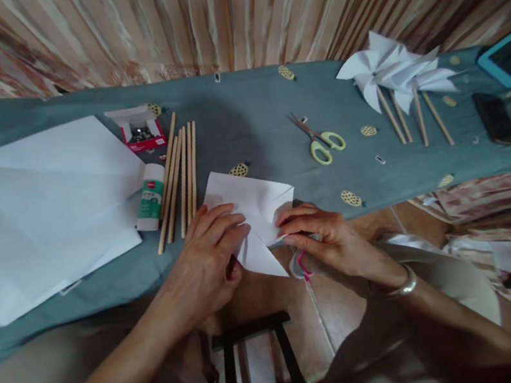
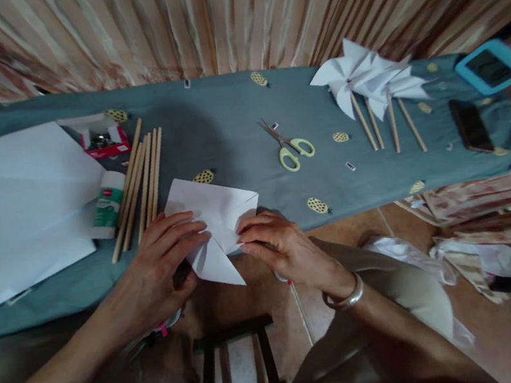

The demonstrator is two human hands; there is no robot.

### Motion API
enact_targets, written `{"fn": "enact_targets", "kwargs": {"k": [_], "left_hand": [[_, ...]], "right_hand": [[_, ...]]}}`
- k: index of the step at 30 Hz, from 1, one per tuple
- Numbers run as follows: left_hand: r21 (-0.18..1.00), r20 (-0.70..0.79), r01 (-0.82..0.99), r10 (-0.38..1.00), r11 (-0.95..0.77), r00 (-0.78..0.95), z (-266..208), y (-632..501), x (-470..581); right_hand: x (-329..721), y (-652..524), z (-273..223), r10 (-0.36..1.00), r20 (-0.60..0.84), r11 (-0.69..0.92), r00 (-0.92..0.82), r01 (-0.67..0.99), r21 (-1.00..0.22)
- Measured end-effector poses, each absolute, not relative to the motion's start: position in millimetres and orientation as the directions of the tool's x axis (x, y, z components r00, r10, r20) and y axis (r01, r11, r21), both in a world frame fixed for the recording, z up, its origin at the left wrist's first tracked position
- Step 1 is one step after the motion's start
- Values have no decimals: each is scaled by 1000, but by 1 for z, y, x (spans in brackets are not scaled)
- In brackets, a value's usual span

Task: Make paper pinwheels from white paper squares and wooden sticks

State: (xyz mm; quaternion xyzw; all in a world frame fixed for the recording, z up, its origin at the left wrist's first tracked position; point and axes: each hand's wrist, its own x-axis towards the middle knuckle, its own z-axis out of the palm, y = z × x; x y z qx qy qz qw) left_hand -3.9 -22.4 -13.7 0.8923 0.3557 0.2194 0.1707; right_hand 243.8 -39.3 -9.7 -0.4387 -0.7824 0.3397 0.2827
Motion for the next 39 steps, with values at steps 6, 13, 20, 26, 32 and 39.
{"fn": "enact_targets", "kwargs": {"k": [6, 13, 20, 26, 32, 39], "left_hand": [[475, 260, 565, 721, -675, 642, -15, -23, -4], [479, 253, 566, 724, -671, 642, -14, -21, -3], [516, 242, 559, 736, -649, 632, -10, -21, -5], [576, 221, 556, 769, -599, 600, -2, -17, -11], [599, 214, 542, 770, -590, 601, 3, -17, -15], [568, 236, 507, 719, -648, 654, 3, -29, -5]], "right_hand": [[233, -35, -12, 924, 109, 299, -366, 517, -802], [226, -33, -10, 964, 40, 193, -263, 586, -787], [221, -27, -3, 947, 24, 229, -320, 623, -748], [218, -23, -2, 948, 18, 227, -318, 638, -735], [217, -23, -2, 951, 16, 221, -309, 644, -732], [216, -22, -2, 950, 1, 216, -311, 661, -719]]}}
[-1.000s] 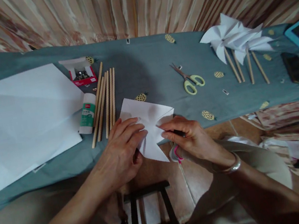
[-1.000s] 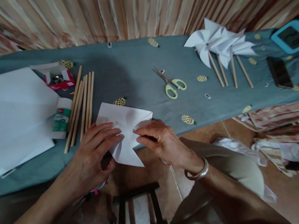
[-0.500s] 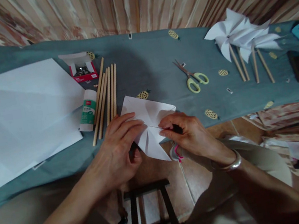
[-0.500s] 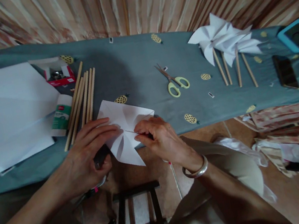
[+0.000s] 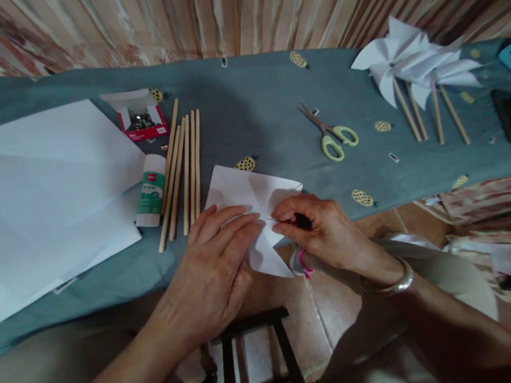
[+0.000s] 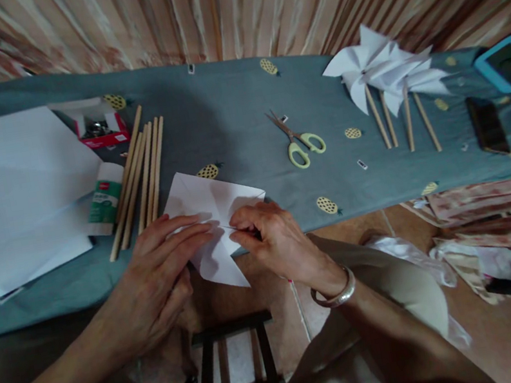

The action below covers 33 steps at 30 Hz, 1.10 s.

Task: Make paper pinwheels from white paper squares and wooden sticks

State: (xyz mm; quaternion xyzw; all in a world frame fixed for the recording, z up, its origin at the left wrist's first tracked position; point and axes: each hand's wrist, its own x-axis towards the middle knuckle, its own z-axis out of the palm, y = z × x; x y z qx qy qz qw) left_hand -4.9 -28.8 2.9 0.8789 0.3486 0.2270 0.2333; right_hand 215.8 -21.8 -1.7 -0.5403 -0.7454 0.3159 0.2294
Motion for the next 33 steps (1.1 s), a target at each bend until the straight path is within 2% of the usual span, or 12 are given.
{"fn": "enact_targets", "kwargs": {"k": [7, 19, 33], "left_hand": [[537, 184, 540, 714, -649, 675, 2, -33, 1], [429, 256, 503, 635, -750, 729, 6, -49, 14], [423, 211, 539, 658, -728, 723, 7, -56, 15]], "right_hand": [[215, -21, 0, 950, -12, 214, -313, 677, -704], [213, -20, 2, 950, -24, 211, -312, 696, -686], [213, -19, 3, 949, -37, 206, -313, 705, -679]]}}
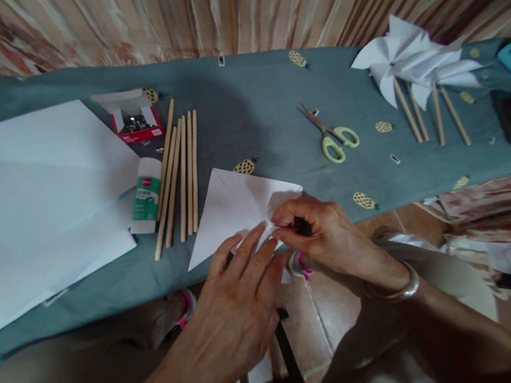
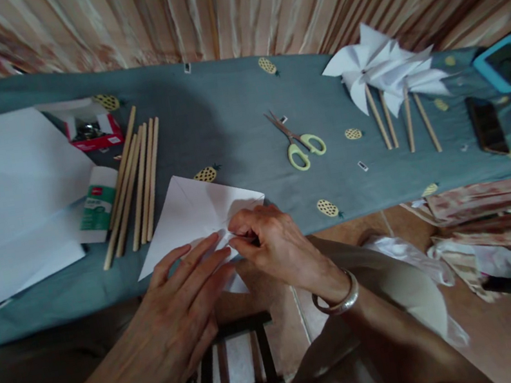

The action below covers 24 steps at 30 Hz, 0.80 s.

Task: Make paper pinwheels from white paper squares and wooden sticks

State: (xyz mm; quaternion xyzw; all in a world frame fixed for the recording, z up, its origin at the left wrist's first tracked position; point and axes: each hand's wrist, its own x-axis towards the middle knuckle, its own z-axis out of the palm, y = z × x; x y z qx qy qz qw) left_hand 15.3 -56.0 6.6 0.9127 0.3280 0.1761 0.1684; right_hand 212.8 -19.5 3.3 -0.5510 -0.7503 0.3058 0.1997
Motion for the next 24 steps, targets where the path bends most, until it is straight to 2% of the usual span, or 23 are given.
{"fn": "enact_targets", "kwargs": {"k": [24], "left_hand": [[447, 187, 542, 667, -712, 721, 0, -58, 19]], "right_hand": [[215, -14, 6, 931, -61, 232, -361, 711, -664]]}}
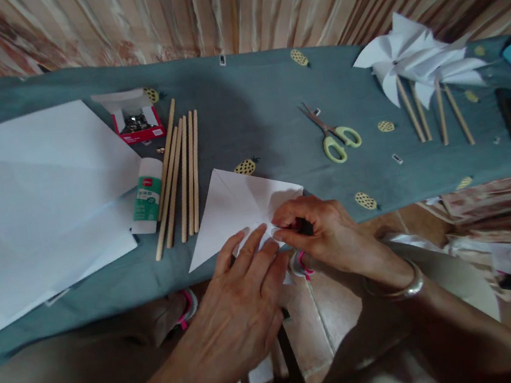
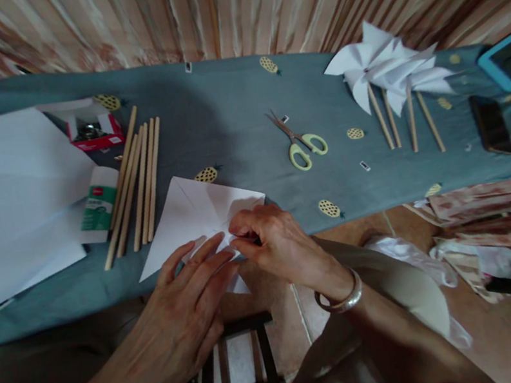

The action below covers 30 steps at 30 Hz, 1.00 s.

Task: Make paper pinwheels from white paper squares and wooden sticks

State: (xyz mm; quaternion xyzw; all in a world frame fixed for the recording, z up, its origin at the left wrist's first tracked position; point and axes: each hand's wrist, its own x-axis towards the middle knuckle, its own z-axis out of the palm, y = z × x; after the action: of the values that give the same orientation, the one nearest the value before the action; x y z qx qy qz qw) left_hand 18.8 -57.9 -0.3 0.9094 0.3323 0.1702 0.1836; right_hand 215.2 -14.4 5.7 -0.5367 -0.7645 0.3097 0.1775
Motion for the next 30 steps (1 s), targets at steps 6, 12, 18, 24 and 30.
{"fn": "enact_targets", "kwargs": {"k": [6, 12, 18, 24, 30], "left_hand": [[449, 195, 536, 664, -714, 722, -5, -58, 19], [448, 184, 546, 671, -708, 718, -6, -57, 19], [444, 166, 556, 674, -703, 720, -1, -56, 19], [429, 163, 566, 677, -704, 718, -3, -56, 19], [404, 205, 573, 681, -713, 703, -7, -56, 20]], "right_hand": [[216, -15, 5, 923, -40, 266, -383, 708, -654], [217, -14, 3, 920, -44, 271, -389, 715, -645], [215, -13, 6, 920, -45, 274, -389, 722, -636], [215, -14, 7, 921, -53, 269, -386, 729, -629], [215, -14, 7, 919, -51, 274, -391, 725, -631]]}}
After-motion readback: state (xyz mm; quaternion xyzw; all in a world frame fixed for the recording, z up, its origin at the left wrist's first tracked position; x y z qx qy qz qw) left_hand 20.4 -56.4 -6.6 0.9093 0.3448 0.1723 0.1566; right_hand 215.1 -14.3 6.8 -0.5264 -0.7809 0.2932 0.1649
